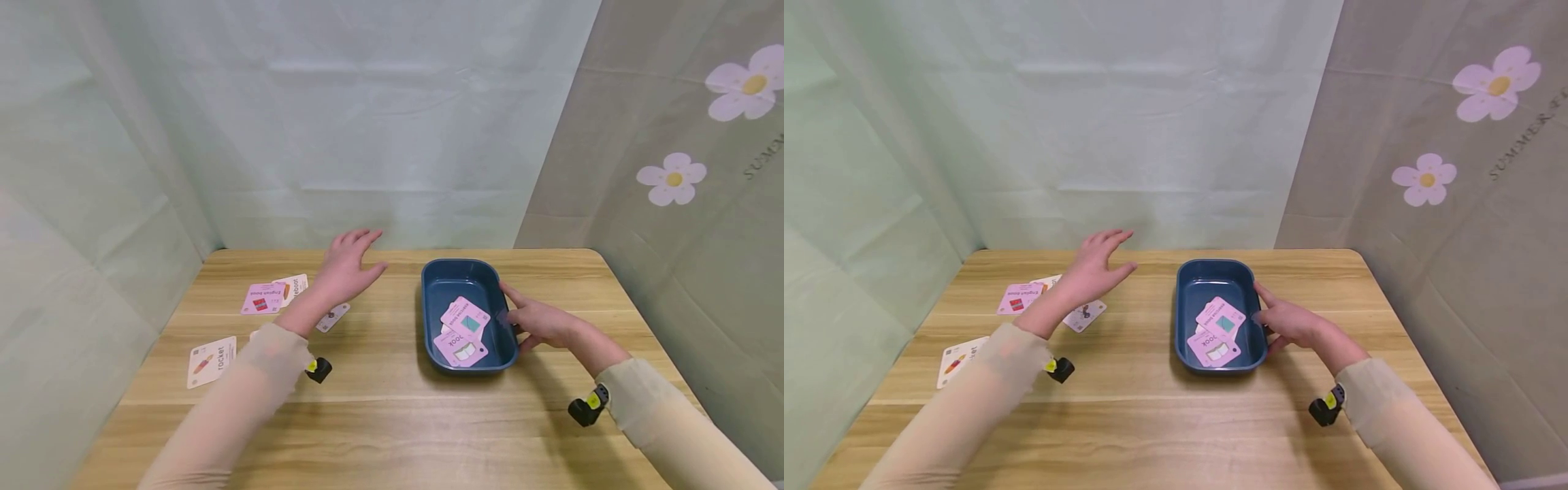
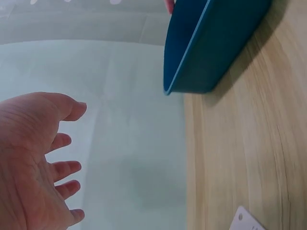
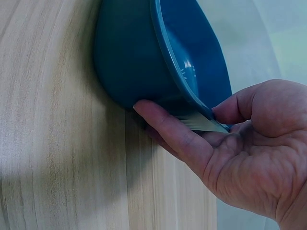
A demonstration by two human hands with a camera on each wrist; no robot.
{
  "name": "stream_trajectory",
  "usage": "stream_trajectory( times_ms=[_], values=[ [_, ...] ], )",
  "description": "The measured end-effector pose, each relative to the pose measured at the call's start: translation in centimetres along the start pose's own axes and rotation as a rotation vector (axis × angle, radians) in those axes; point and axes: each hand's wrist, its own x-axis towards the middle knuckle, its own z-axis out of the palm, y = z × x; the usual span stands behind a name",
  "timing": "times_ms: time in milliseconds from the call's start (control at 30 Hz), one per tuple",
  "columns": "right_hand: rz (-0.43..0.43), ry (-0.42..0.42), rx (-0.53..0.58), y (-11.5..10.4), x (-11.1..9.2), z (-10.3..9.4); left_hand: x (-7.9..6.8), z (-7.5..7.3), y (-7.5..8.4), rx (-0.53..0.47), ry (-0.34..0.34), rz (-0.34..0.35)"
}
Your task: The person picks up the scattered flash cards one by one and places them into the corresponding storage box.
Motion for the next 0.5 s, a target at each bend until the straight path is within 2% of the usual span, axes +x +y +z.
stream_trajectory(
  times_ms=[500],
  values=[
    [0.002,-0.002,0.002,-0.2,0.0,0.1,-0.8,-1.8,-2.7,0.020,0.006,-0.029]
  ],
)
